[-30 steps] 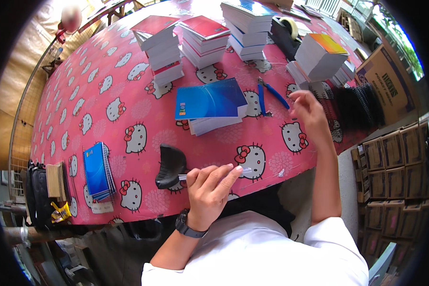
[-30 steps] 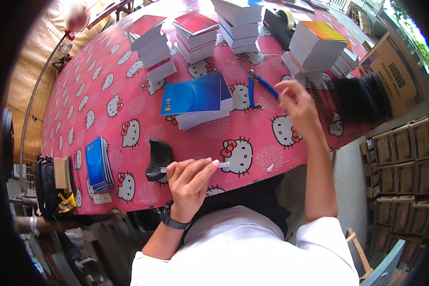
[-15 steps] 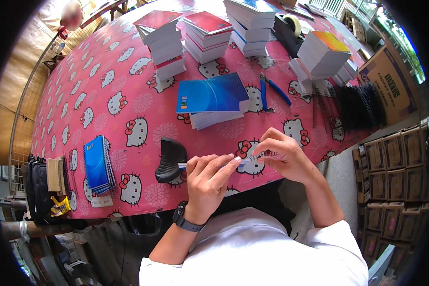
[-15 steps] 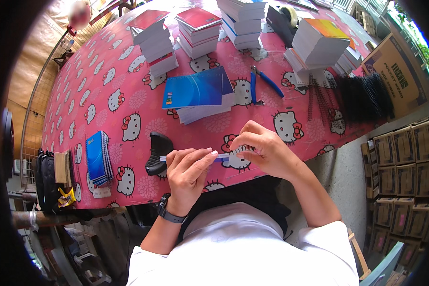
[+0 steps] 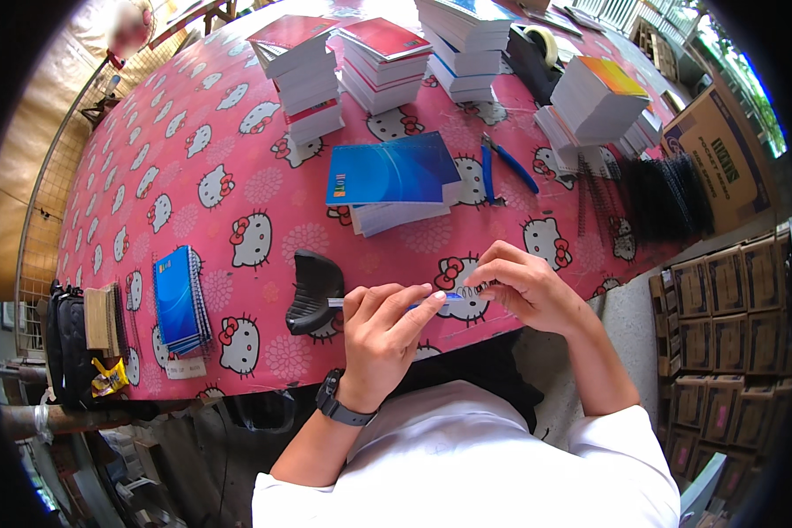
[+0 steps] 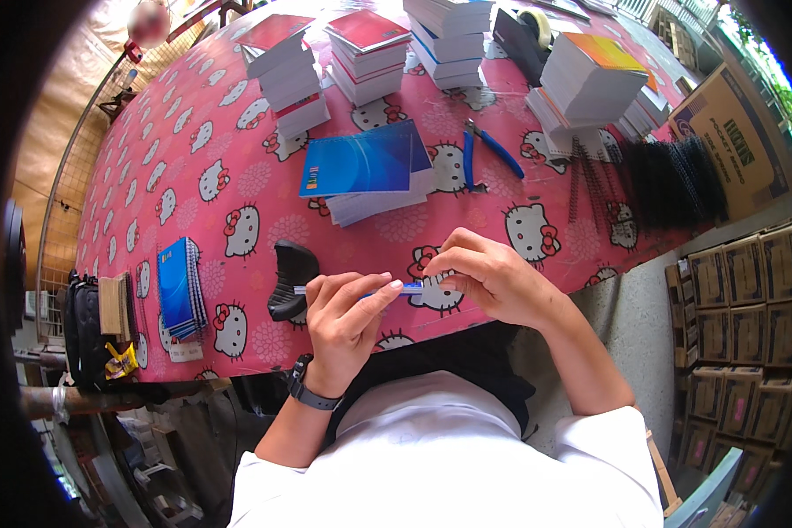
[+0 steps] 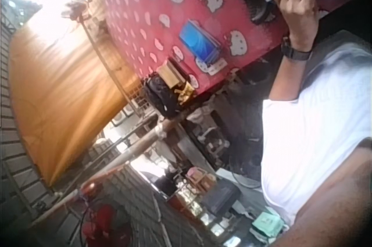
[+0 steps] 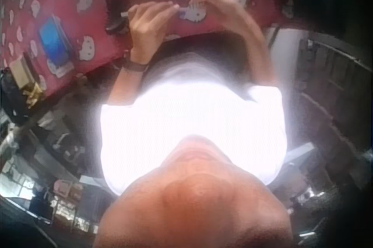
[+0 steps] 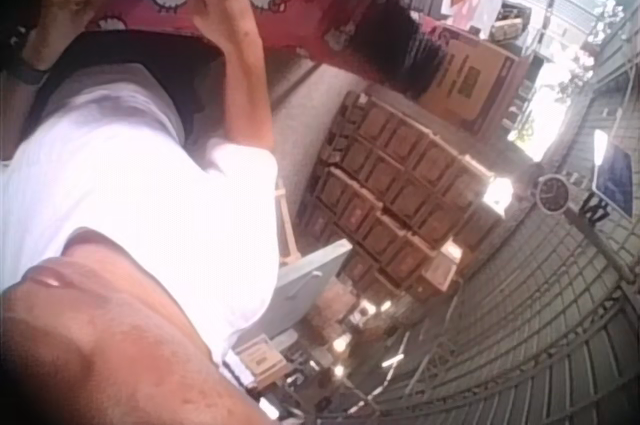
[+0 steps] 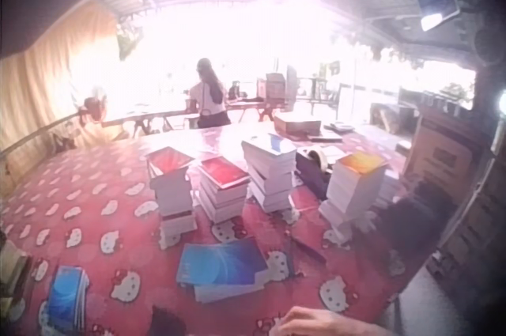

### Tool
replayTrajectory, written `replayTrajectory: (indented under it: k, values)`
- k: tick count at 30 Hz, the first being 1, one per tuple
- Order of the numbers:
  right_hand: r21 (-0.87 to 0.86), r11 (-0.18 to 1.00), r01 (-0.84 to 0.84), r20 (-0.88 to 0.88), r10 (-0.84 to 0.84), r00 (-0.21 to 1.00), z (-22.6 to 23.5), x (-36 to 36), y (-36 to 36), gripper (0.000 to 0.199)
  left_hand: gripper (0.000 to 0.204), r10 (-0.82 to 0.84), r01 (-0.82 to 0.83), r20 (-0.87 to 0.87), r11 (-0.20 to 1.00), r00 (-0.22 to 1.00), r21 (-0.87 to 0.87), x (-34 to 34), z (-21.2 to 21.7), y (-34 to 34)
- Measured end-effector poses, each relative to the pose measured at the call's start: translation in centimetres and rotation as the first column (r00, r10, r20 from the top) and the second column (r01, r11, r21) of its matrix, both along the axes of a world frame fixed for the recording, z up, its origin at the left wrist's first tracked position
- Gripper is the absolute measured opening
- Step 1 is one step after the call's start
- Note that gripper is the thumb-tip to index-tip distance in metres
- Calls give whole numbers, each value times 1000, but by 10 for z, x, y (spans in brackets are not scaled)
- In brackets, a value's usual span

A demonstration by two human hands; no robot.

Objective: The person assembles notebooks by manually sliding plastic spiral bindings through pre-punched holes in paper and cardstock covers and then trimming the binding ends with pliers.

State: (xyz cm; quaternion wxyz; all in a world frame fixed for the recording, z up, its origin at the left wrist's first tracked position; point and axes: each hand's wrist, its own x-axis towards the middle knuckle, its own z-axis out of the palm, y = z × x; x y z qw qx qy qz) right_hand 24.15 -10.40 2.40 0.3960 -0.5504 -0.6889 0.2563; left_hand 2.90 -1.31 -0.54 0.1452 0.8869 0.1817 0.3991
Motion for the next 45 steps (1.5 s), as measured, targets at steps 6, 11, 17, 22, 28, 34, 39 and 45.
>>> replayTrajectory:
  k: [6, 11, 17, 22, 28, 34, 39, 45]
  values:
    - [50, 998, -23, 142, 16, 990, 5, -2, -2, 29, 33, -23, 23, 4, 999, 1000, 28, -3, 0, -4]
    - [25, 998, -64, 206, 58, 977, 5, 0, -7, 39, 31, -38, 38, 10, 999, 999, -11, -2, 0, 0]
    - [-13, 996, 90, 160, -87, 983, 15, -9, -6, 53, 37, -11, 5, -66, 997, 998, -83, 9, 17, -3]
    - [-122, 992, -10, 2, 10, 1000, 7, -14, -6, 54, 28, -107, 101, -112, 993, 988, -59, 15, 12, -2]
    - [-454, 890, -33, -172, -52, 984, -1, 4, 27, 30, 23, -203, 189, -116, 975, 972, -121, 4, 11, -1]
    - [-160, 973, -166, 83, 181, 980, 1, -40, 95, 35, 23, -239, 232, -124, 970, 963, -73, 6, 5, -1]
    - [-426, 886, -184, 397, 365, 842, 7, -109, 159, 88, 21, -176, 173, -187, 984, 966, -33, 5, -3, -7]
    - [-502, 837, -217, 667, 535, 519, 7, -151, 174, 97, 27, -176, 162, -172, 983, 969, -90, -4, -5, -10]
